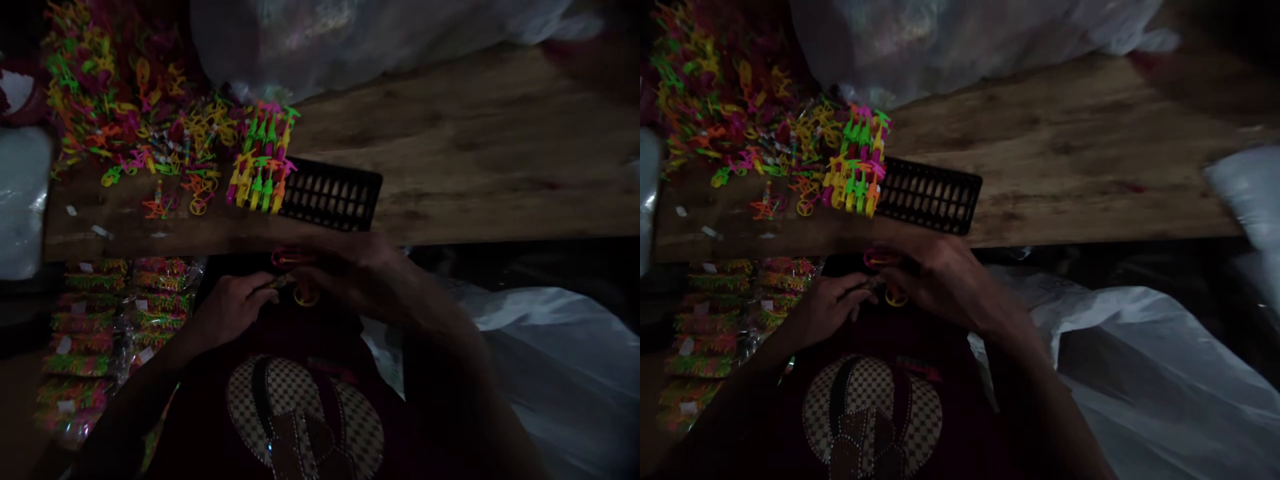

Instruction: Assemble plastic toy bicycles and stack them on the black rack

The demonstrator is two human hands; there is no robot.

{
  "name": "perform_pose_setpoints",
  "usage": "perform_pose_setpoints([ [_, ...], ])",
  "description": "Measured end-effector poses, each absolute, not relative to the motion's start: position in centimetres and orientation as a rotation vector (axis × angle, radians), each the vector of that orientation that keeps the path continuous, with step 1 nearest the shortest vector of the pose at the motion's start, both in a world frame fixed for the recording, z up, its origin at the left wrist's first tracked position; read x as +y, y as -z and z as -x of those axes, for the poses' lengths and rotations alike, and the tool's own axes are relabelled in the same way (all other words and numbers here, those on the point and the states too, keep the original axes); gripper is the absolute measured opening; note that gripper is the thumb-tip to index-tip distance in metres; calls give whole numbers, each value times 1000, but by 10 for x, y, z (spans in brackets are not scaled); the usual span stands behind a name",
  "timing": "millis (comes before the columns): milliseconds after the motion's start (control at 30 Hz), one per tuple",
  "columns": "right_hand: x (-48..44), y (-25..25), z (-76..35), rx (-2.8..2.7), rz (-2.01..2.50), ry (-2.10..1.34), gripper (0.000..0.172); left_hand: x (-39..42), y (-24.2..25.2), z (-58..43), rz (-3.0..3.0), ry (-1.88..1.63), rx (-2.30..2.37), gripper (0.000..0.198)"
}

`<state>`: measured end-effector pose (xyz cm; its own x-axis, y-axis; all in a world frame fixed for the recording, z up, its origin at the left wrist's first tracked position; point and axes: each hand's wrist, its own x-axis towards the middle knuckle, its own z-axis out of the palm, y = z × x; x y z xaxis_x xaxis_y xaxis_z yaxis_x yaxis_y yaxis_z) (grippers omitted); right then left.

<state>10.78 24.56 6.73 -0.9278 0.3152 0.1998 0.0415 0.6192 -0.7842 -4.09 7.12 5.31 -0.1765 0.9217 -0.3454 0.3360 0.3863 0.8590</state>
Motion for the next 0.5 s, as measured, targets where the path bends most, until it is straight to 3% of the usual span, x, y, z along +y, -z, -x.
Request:
perform_pose_setpoints([
  [100, 260, -65, -140, -2345, 564, -1210, 39, 86, -51, 33, -991, -937, 1520, 32],
  [300, 245, -34, -151, -2238, 529, -1630, 25, 112, -43, 19, -863, -972, 1408, 40],
  [500, 232, -23, -116, -1934, 656, -1759, 28, 122, -36, 21, -639, -949, 1483, 47],
])
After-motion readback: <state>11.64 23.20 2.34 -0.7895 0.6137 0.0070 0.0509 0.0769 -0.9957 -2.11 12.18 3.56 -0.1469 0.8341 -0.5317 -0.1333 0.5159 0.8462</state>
